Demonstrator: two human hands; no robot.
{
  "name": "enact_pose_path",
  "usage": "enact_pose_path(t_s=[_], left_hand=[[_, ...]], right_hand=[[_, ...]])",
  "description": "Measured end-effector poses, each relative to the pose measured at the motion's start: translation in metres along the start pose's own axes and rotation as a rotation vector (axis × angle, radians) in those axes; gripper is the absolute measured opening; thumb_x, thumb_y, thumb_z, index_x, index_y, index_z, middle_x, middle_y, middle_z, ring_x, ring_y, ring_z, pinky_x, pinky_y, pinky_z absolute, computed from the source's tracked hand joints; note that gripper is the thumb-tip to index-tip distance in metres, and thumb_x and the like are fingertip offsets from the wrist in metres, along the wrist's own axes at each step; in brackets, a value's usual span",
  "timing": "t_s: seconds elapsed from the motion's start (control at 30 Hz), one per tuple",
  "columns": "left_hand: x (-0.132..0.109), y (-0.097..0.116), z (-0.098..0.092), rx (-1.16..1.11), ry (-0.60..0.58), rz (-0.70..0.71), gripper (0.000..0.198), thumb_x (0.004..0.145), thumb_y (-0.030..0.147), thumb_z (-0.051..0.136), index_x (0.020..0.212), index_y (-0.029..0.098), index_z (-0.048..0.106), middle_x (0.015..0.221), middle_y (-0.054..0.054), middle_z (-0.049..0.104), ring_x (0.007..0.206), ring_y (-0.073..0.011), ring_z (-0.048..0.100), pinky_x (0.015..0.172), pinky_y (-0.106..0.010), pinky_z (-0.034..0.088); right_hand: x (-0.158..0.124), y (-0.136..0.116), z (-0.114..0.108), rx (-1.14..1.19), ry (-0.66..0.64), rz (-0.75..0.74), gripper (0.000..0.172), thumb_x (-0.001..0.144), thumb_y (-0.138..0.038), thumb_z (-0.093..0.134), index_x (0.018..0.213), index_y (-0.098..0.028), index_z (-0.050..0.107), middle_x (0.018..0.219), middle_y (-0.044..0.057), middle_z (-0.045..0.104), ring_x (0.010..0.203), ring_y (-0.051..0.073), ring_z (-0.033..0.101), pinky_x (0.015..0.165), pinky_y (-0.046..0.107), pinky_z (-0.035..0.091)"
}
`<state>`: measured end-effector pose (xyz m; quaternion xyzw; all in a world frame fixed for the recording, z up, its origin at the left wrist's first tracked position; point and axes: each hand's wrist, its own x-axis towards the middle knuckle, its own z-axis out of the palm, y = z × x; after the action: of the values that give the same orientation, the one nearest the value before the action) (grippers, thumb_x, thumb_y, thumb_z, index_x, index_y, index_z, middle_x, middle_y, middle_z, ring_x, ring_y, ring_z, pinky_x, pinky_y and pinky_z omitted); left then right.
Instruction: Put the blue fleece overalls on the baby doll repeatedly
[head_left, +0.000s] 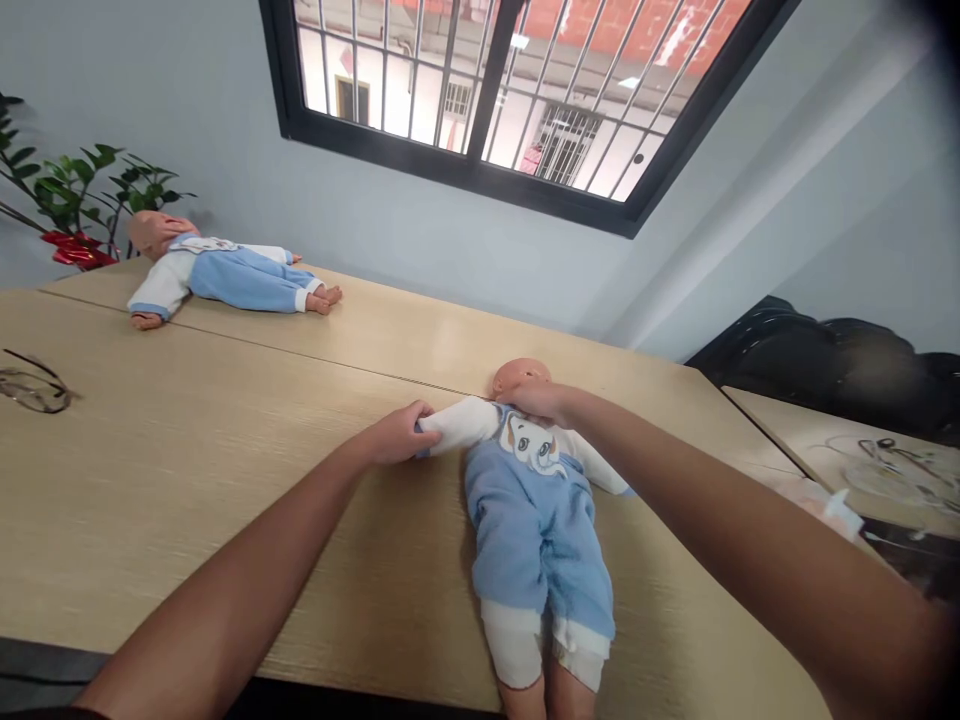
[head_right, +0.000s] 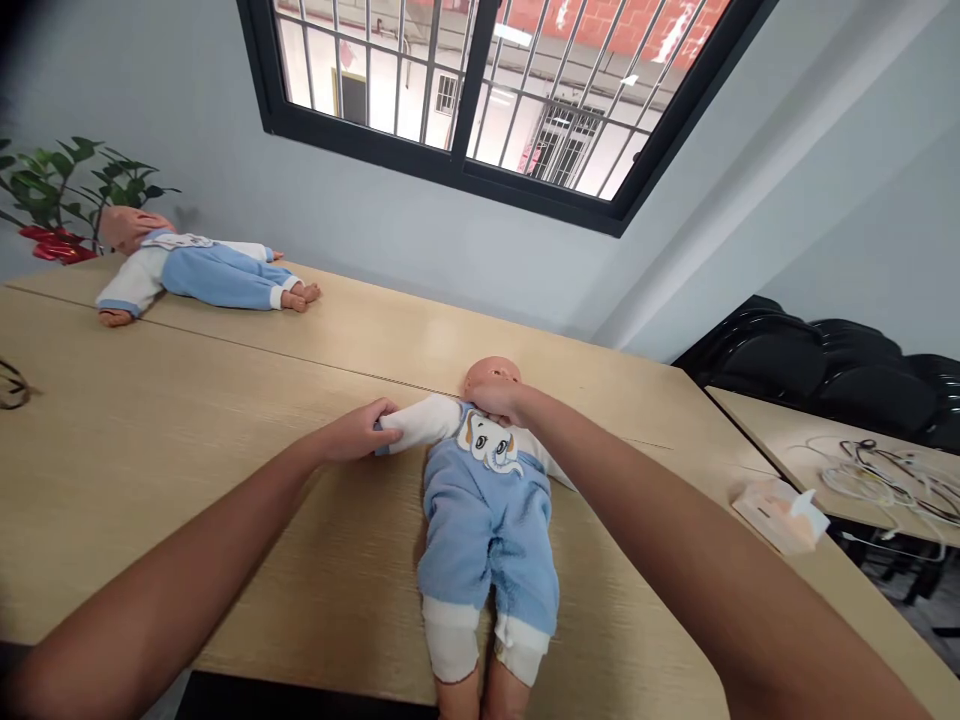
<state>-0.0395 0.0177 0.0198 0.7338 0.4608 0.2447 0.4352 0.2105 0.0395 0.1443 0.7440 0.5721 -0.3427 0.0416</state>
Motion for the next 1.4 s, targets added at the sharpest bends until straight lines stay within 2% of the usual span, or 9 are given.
enact_pose_path(t_s=[0.2, 0.43, 0.63, 0.73, 0.83, 0.97, 1.13, 1.27, 1.4], left_hand=[[-0.002, -0.003, -0.006, 0.125, -0.020, -0.003, 0.043, 0.082, 0.043, 0.060, 0.118, 0.020, 0.062, 0.111, -0.006, 0.073, 0.094, -0.0247, 0.067, 0.078, -0.032, 0.049], [-0.006, 0.002, -0.010, 0.363, 0.022, 0.020, 0.034, 0.086, 0.040, 0.059, 0.114, 0.022, 0.065, 0.110, -0.007, 0.075, 0.095, -0.0272, 0.069, 0.080, -0.035, 0.049], [-0.009, 0.014, -0.003, 0.493, 0.118, 0.136, 0.031, 0.093, 0.042, 0.057, 0.112, 0.020, 0.068, 0.114, -0.011, 0.073, 0.104, -0.0296, 0.066, 0.089, -0.040, 0.050], [0.001, 0.047, 0.017, 0.529, 0.298, 0.327, 0.026, 0.097, 0.037, 0.055, 0.110, 0.018, 0.067, 0.114, -0.011, 0.072, 0.111, -0.0296, 0.063, 0.099, -0.043, 0.048], [0.023, 0.094, 0.049, 0.567, 0.208, 0.573, 0.019, 0.098, 0.032, 0.056, 0.103, 0.019, 0.069, 0.107, -0.008, 0.074, 0.106, -0.0262, 0.064, 0.099, -0.041, 0.048], [0.056, 0.145, 0.090, 0.672, -0.072, 0.706, 0.022, 0.093, 0.038, 0.067, 0.102, 0.019, 0.073, 0.107, -0.007, 0.077, 0.107, -0.0264, 0.066, 0.096, -0.039, 0.048], [0.071, 0.162, 0.109, 0.781, -0.293, 0.498, 0.012, 0.083, 0.033, 0.072, 0.088, 0.022, 0.073, 0.090, -0.002, 0.077, 0.082, -0.0231, 0.068, 0.066, -0.032, 0.043], [0.070, 0.165, 0.114, 0.709, -0.173, 0.514, 0.005, 0.083, 0.022, 0.066, 0.089, 0.022, 0.065, 0.088, 0.001, 0.074, 0.077, -0.0192, 0.065, 0.057, -0.028, 0.035], [0.069, 0.162, 0.132, 0.771, 0.152, 0.620, 0.008, 0.092, 0.016, 0.057, 0.096, 0.022, 0.062, 0.095, -0.003, 0.071, 0.085, -0.0206, 0.066, 0.064, -0.030, 0.042]], right_hand=[[0.001, 0.010, 0.010, 0.155, -0.087, -0.004, 0.045, 0.097, -0.050, 0.056, 0.066, -0.023, 0.039, 0.054, -0.006, 0.035, 0.044, 0.009, 0.026, 0.042, 0.026, 0.020], [-0.021, 0.052, -0.014, -0.171, 0.197, -0.249, 0.053, 0.097, -0.063, 0.050, 0.068, -0.020, 0.064, 0.076, 0.010, 0.069, 0.072, 0.024, 0.062, 0.065, 0.033, 0.042], [-0.029, 0.198, -0.004, -0.212, 0.460, -0.194, 0.051, 0.098, -0.060, 0.040, 0.094, -0.019, 0.071, 0.100, 0.014, 0.076, 0.091, 0.030, 0.069, 0.077, 0.038, 0.049], [-0.021, 0.276, 0.026, -0.262, 0.582, -0.299, 0.057, 0.092, -0.062, 0.050, 0.126, -0.021, 0.067, 0.124, 0.015, 0.071, 0.118, 0.036, 0.063, 0.100, 0.047, 0.048], [-0.013, 0.317, 0.052, -0.258, 0.718, -0.306, 0.063, 0.094, -0.060, 0.049, 0.141, -0.019, 0.058, 0.138, 0.018, 0.064, 0.128, 0.038, 0.057, 0.108, 0.055, 0.044], [-0.004, 0.326, 0.066, -0.133, 0.843, -0.331, 0.064, 0.095, -0.057, 0.053, 0.142, -0.013, 0.054, 0.134, 0.021, 0.066, 0.122, 0.038, 0.061, 0.106, 0.056, 0.046], [-0.001, 0.330, 0.070, 0.123, 0.867, -0.433, 0.053, 0.089, -0.055, 0.067, 0.128, -0.019, 0.064, 0.119, 0.016, 0.068, 0.113, 0.033, 0.063, 0.101, 0.051, 0.051], [-0.004, 0.334, 0.076, 0.365, 0.905, -0.434, 0.064, 0.083, -0.052, 0.077, 0.138, -0.023, 0.059, 0.125, 0.013, 0.065, 0.116, 0.030, 0.063, 0.107, 0.051, 0.050], [-0.005, 0.323, 0.079, 0.797, 0.902, -0.447, 0.087, 0.076, -0.048, 0.086, 0.150, -0.026, 0.046, 0.127, 0.010, 0.064, 0.108, 0.025, 0.068, 0.101, 0.046, 0.056]])
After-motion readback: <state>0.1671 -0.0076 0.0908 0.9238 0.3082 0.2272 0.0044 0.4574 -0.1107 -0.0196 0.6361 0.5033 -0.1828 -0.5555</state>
